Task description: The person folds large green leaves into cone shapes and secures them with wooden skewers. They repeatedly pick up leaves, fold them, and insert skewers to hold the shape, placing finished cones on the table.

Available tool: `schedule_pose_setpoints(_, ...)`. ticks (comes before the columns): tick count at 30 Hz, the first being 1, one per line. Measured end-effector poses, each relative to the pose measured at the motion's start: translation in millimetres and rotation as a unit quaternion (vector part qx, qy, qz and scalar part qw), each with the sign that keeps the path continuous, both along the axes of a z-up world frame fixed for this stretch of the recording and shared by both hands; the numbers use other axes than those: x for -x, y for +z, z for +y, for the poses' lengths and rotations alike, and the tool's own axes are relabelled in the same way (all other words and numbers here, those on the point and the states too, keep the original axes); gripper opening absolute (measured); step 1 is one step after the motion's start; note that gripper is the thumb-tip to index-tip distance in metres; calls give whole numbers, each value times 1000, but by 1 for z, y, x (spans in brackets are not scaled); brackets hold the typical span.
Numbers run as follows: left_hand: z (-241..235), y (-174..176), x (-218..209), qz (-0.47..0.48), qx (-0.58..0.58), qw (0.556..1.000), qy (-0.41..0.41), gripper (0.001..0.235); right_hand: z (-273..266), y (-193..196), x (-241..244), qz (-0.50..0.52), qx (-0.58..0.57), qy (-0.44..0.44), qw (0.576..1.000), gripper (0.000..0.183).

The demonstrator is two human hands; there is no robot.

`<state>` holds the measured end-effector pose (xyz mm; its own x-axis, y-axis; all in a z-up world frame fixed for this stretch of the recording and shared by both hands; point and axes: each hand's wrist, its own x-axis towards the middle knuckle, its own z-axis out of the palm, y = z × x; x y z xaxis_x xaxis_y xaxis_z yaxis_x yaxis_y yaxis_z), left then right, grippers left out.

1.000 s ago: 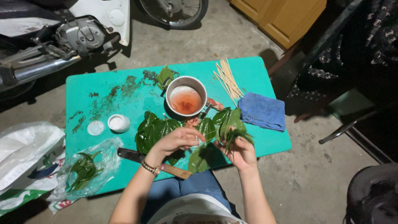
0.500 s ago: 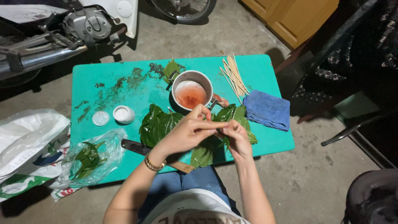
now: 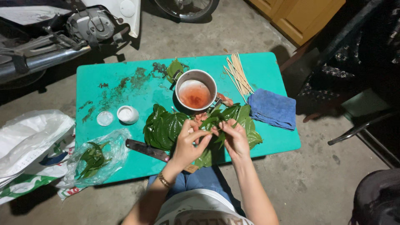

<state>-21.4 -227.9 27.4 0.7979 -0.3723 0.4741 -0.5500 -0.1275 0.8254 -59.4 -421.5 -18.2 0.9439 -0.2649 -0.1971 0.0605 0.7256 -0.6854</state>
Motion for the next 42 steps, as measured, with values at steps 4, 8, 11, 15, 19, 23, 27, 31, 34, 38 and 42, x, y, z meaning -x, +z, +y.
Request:
schedule_pose_setpoints(4, -5, -17, 2, -1, 33, 998, 55, 14, 12, -10, 4, -48, 47, -1, 998, 17)
schedule_pose_setpoints(8, -18, -33, 2, 85, 55, 994, 34, 22, 23, -7, 4, -35, 98, -43, 994, 15)
schedule_pose_setpoints(11, -29, -51, 0, 223, 306, 922, -73, 23, 29, -2, 5, -33, 135, -55, 989, 17)
schedule_pose_setpoints(15, -28, -81, -1, 389, 305, 867, -63, 23, 35, 5, 9, -43, 230, -68, 970, 20)
schedule_pose_setpoints(19, -20, -101, -11, 509, 386, 757, -136, 13, 38, 10, 10, -16, 328, -48, 943, 23)
schedule_pose_setpoints(23, -13, -105, -18, 527, 375, 745, -163, 10, 42, 12, 8, -4, 258, -15, 966, 21)
schedule_pose_setpoints(27, -6, -103, -16, 505, 364, 767, -151, 10, 43, 14, 5, -33, 250, -9, 968, 21)
schedule_pose_setpoints(31, -1, -105, -25, 482, 307, 807, -150, 18, 30, 19, 4, 9, 325, 64, 943, 23)
schedule_pose_setpoints(34, 5, -105, -25, 475, 261, 824, -166, 21, 20, 20, 2, -16, 308, 129, 943, 23)
schedule_pose_setpoints(38, 11, -90, -27, 509, 256, 797, -199, 20, 16, 24, 1, -1, 273, 142, 951, 23)
schedule_pose_setpoints(42, 12, -74, -20, 393, 192, 878, -195, 22, 17, 24, -2, 27, 230, 127, 964, 23)
